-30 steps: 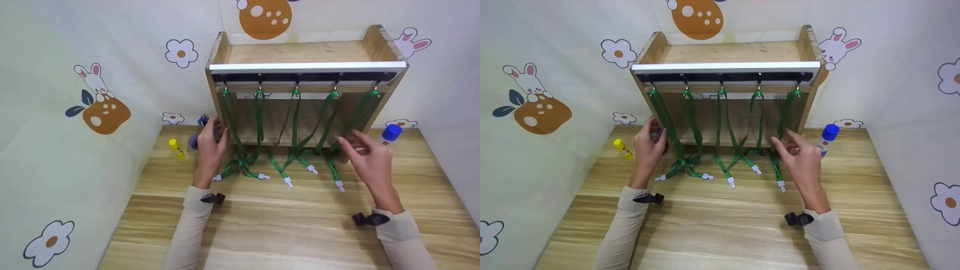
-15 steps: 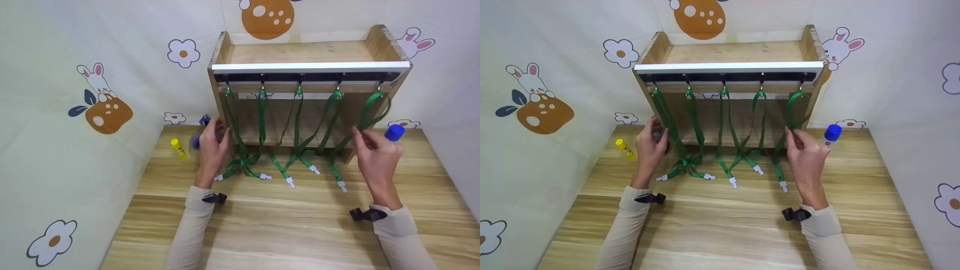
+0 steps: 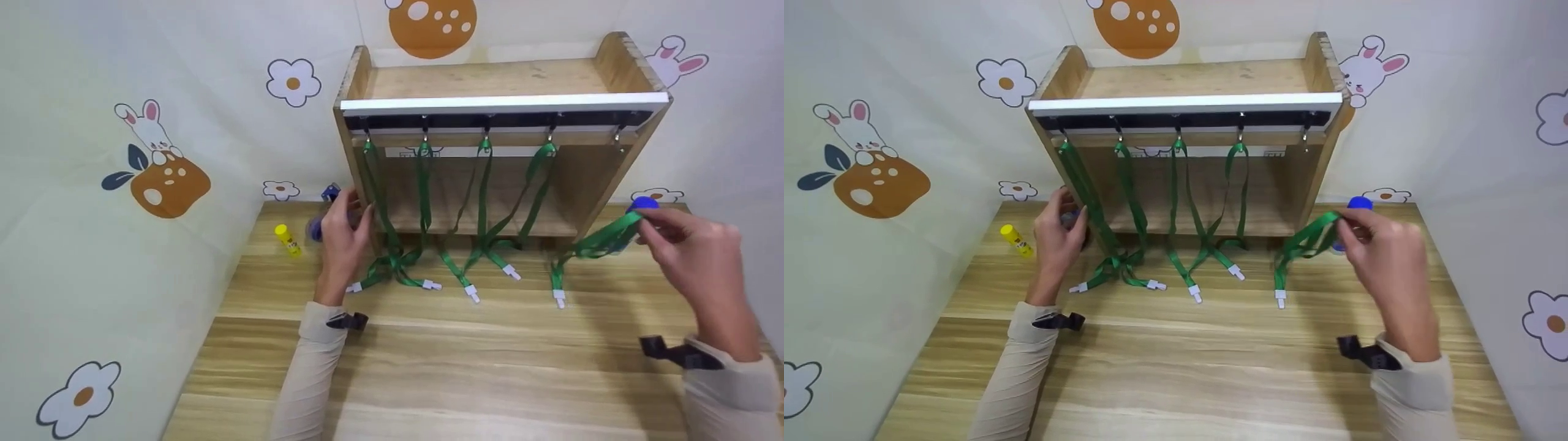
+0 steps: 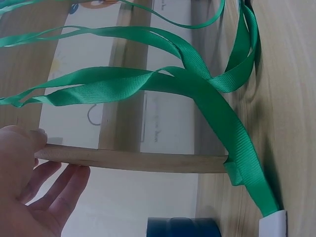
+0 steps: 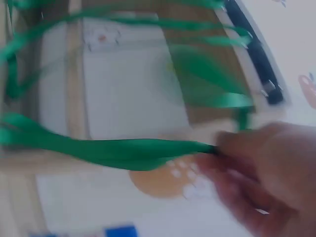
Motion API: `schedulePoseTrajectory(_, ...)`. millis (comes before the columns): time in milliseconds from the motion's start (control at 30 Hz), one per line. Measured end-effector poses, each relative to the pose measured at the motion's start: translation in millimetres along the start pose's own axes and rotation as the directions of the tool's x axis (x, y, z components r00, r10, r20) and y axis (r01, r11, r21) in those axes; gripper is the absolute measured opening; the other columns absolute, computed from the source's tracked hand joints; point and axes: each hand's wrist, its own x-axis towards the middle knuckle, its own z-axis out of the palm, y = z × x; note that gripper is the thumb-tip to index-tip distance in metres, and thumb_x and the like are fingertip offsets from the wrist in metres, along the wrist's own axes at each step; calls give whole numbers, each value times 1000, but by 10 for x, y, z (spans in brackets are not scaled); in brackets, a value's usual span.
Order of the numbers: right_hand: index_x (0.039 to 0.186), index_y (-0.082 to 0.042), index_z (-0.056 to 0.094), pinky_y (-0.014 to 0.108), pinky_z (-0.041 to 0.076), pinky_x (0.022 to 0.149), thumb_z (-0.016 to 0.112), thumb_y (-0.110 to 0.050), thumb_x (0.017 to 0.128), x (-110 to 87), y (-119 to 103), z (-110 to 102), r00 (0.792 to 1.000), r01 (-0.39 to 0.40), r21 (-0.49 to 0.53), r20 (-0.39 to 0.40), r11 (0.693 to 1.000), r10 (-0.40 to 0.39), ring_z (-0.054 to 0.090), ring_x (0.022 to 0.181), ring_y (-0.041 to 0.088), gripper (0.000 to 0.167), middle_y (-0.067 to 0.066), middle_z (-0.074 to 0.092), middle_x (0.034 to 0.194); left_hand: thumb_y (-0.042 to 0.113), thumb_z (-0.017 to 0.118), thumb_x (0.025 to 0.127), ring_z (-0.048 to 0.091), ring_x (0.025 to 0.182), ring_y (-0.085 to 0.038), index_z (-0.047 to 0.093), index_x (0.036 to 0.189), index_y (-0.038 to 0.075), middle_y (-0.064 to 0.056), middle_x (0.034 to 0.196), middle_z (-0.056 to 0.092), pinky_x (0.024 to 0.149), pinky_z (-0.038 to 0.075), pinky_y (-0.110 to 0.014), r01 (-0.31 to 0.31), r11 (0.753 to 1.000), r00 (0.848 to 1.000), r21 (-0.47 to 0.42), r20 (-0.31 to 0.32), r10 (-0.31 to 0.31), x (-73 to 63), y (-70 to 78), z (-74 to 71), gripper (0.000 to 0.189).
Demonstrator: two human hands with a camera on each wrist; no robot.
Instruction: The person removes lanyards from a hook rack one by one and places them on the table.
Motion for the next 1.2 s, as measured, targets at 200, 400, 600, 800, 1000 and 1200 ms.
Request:
schedulePoseTrajectory(200,119,11,74,-5,36,56,72,-4,102,-49,243,-263,980,-69,-109,178,992,87,75,65,15,23,37,76,101,21,72,106,76,112,-23,67,134,8,-11,125,76,93,68,-37,-26,999,1000,25,-8,26,3,-20,-9,31)
schedulePoseTrajectory(400,123,13,72,-6,32,62,69,-5,104,-63,485,-296,977,-160,-109,124,981,174,35,69,-36,26,39,75,109,21,73,105,77,112,-22,67,133,7,-11,125,77,98,66,-38,-27,999,999,34,-27,28,-11,-28,-52,32)
schedulePoseTrajectory(600,134,5,72,-7,40,77,63,-13,108,-24,581,-261,937,-346,9,-41,938,347,41,79,-34,32,33,73,130,24,72,106,76,114,-21,67,135,8,-10,127,76,100,65,-37,-22,999,1000,30,-14,22,-12,-11,-40,33)
schedulePoseTrajectory(800,135,7,69,0,46,75,61,-13,109,-26,605,-263,935,-354,-82,-7,932,354,63,83,-12,34,36,72,128,24,72,106,76,115,-22,67,136,9,-10,129,76,102,65,-41,-19,1000,1000,16,-11,19,-4,-7,-6,34)
schedulePoseTrajectory(1000,125,9,72,16,57,66,70,-8,104,-48,620,-143,945,-192,-150,240,970,224,73,102,56,27,37,74,115,24,73,106,75,115,-18,66,137,13,-7,131,76,102,64,-34,-3,999,1000,33,-6,3,-5,-20,-11,34)
schedulePoseTrajectory(1200,113,1,80,7,49,67,79,-7,97,-50,607,22,887,-73,-35,454,997,81,80,85,26,18,23,82,103,23,72,106,77,111,-22,67,134,8,-10,126,76,91,68,-41,-13,1000,1000,7,-2,13,-1,-21,-19,32)
